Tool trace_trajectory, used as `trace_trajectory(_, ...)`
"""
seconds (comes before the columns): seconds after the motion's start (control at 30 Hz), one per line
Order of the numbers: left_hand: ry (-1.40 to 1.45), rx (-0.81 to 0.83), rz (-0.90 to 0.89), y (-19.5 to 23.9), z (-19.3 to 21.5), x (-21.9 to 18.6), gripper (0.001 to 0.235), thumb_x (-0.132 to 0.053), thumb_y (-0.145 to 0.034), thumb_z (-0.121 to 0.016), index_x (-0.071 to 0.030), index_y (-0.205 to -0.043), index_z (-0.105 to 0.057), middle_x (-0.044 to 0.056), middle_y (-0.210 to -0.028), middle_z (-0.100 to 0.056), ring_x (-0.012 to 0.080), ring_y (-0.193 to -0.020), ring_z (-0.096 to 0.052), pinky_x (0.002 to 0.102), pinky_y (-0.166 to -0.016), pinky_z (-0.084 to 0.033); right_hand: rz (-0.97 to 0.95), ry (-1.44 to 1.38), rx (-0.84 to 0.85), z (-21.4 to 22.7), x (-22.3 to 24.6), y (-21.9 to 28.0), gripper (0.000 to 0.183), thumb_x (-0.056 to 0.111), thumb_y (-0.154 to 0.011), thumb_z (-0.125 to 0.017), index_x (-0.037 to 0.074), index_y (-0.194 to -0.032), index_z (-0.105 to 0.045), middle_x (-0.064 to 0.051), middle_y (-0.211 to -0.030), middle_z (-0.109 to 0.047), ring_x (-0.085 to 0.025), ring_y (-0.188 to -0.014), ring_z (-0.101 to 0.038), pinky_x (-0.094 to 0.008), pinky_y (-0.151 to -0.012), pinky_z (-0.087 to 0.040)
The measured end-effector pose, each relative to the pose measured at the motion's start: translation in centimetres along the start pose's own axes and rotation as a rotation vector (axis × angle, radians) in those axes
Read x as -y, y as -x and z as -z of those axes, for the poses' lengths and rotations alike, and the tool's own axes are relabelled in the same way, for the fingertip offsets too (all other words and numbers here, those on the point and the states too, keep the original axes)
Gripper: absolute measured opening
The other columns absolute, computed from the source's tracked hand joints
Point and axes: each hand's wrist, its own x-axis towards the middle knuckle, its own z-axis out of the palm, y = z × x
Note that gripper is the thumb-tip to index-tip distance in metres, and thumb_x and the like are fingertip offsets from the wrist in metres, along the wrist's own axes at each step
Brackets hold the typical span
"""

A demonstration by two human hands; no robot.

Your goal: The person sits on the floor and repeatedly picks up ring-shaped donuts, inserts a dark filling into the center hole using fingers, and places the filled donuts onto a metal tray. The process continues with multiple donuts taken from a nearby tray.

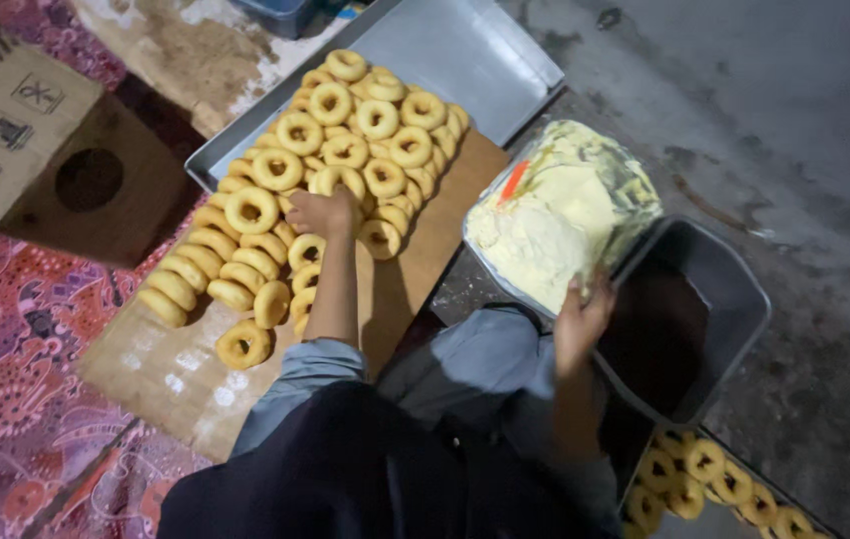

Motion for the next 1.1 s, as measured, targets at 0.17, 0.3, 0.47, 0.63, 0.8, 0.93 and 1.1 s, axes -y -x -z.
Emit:
trace_trajectory(0.17, 0.493, 0.465, -0.312, 11.1, 5.2, 0.0, 0.056, -0.004, -0.085, -0.074, -0.002, -0.127, -0.037, 0.018, -0.117, -0.056, 0.0338, -0.107, -0.062, 0.044, -0.094, -0.05, -0.367, -0.719, 0.232, -1.3, 1.4, 4.6, 0.061, 0.025, -0.102, -0.056, 0.012, -0.157, -0.033, -0.011, -0.143, -0.056, -0.023, -0.117, -0.061, -0.042, -0.092, -0.054)
trace_trajectory(0.3, 0.557, 1.173, -0.183, 25.3, 10.3, 5.0, 0.043, 0.004, -0.084, -0.062, -0.004, -0.124, -0.049, 0.013, -0.109, -0.06, 0.0207, -0.102, -0.063, 0.032, -0.088, -0.055, -0.58, -0.911, 0.475, 0.6, 0.1, 8.2, 0.056, 0.032, -0.099, -0.051, 0.015, -0.151, -0.038, -0.004, -0.141, -0.057, -0.015, -0.122, -0.062, -0.041, -0.095, -0.056)
trace_trajectory(0.47, 0.491, 1.115, 0.222, 28.9, 12.6, 8.3, 0.027, -0.003, -0.083, -0.063, -0.004, -0.108, -0.052, 0.011, -0.096, -0.062, 0.0219, -0.086, -0.066, 0.035, -0.076, -0.057, -0.533, -0.593, 0.198, 2.4, -1.2, 11.9, 0.043, 0.024, -0.104, -0.059, -0.007, -0.134, -0.063, -0.014, -0.12, -0.071, -0.022, -0.107, -0.068, -0.035, -0.092, -0.057)
trace_trajectory(0.63, 0.571, 1.06, 0.207, 29.9, 12.7, 8.8, 0.034, -0.011, -0.086, -0.065, -0.007, -0.114, -0.046, 0.009, -0.104, -0.055, 0.0179, -0.094, -0.057, 0.033, -0.082, -0.051, -0.415, -0.58, 0.354, 3.2, 0.6, 13.8, 0.044, 0.017, -0.096, -0.067, 0.002, -0.137, -0.06, -0.002, -0.126, -0.069, -0.012, -0.113, -0.065, -0.027, -0.093, -0.054)
trace_trajectory(0.8, 0.693, 1.317, 0.368, 29.2, 12.6, 8.9, 0.033, -0.018, -0.089, -0.059, -0.007, -0.118, -0.047, 0.01, -0.107, -0.052, 0.0214, -0.096, -0.055, 0.036, -0.083, -0.05, -0.311, -0.362, 0.515, 3.9, 2.1, 12.9, 0.049, 0.015, -0.088, -0.077, 0.003, -0.134, -0.066, -0.006, -0.109, -0.072, -0.013, -0.098, -0.065, -0.029, -0.085, -0.054)
trace_trajectory(0.93, 0.756, 1.521, 0.972, 25.9, 13.1, 9.6, 0.031, -0.027, -0.086, -0.056, -0.005, -0.108, -0.056, 0.016, -0.097, -0.062, 0.0329, -0.089, -0.065, 0.05, -0.081, -0.061, -0.418, -0.648, 0.535, 5.9, -0.1, 11.3, 0.044, 0.009, -0.089, -0.078, -0.003, -0.129, -0.065, -0.01, -0.114, -0.069, -0.019, -0.104, -0.067, -0.034, -0.089, -0.056)
trace_trajectory(1.1, 0.706, 1.398, 0.96, 23.9, 13.8, 11.5, 0.031, -0.028, -0.089, -0.058, -0.012, -0.115, -0.058, 0.009, -0.104, -0.066, 0.0267, -0.095, -0.068, 0.048, -0.084, -0.059, -0.167, -0.436, 0.543, 10.4, -5.2, 11.9, 0.049, 0.008, -0.092, -0.071, 0.001, -0.136, -0.05, -0.015, -0.129, -0.065, -0.028, -0.116, -0.067, -0.043, -0.1, -0.055)
